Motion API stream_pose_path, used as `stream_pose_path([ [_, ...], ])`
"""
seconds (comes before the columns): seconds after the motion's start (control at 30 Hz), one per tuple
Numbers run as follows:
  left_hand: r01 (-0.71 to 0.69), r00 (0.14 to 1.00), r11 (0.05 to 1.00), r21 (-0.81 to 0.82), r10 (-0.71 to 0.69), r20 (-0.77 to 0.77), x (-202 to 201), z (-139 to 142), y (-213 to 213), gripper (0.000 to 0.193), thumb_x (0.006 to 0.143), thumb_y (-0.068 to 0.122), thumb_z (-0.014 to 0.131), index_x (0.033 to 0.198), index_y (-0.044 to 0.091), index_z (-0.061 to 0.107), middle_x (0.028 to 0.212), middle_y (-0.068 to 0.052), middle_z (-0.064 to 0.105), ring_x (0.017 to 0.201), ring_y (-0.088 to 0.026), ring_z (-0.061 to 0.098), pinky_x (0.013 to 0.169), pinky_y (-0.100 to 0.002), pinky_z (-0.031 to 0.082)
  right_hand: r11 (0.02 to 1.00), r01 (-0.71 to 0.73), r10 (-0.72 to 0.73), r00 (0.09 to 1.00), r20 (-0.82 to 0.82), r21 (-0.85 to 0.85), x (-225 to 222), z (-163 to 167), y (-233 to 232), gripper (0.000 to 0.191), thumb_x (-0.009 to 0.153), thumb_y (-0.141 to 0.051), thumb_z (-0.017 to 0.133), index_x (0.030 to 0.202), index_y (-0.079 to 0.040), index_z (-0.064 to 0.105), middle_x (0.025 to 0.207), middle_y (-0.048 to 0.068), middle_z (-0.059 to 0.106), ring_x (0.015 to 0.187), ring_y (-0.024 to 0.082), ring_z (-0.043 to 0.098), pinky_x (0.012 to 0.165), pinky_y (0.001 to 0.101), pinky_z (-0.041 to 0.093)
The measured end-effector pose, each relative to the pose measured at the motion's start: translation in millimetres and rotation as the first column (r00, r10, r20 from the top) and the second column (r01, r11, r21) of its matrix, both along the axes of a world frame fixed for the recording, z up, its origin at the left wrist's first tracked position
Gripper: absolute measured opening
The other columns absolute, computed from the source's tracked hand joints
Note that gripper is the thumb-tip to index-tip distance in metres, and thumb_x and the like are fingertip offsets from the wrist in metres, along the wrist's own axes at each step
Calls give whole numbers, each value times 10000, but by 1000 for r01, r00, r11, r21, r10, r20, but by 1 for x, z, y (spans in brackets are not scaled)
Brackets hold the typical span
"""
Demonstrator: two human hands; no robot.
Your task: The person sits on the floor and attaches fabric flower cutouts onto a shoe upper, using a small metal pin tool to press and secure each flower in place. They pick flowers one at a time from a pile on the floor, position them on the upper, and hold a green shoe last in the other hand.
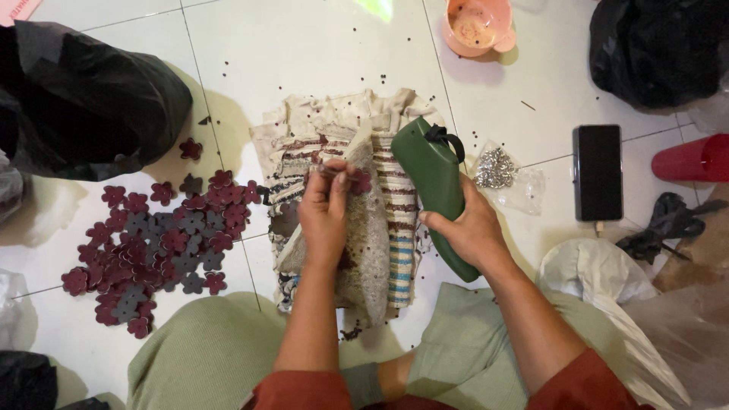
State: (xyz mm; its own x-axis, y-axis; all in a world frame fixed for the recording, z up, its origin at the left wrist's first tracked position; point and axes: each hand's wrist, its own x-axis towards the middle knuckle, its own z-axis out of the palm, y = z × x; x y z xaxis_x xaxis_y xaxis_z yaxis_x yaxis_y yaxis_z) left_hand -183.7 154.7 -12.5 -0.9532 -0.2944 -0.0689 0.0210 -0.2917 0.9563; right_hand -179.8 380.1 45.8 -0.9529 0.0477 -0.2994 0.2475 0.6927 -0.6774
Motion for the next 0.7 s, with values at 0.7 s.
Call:
stream_pose_path([
  [0.7, -17, 979, 743, -669, -122, -162, 4, 10, 3, 198, 1001, 65, 646, 1188, 112, 692, 1141, -101, 756, 1044, -263, 744, 890, -350, 583, 789, -53, -149, 950, -275, -612, 37, 55, 16, 685, 857, -178, 786, 1448, 41, 518, 1278, 202, 648, 1149, 316, 662, 1008, 472, 559],
])
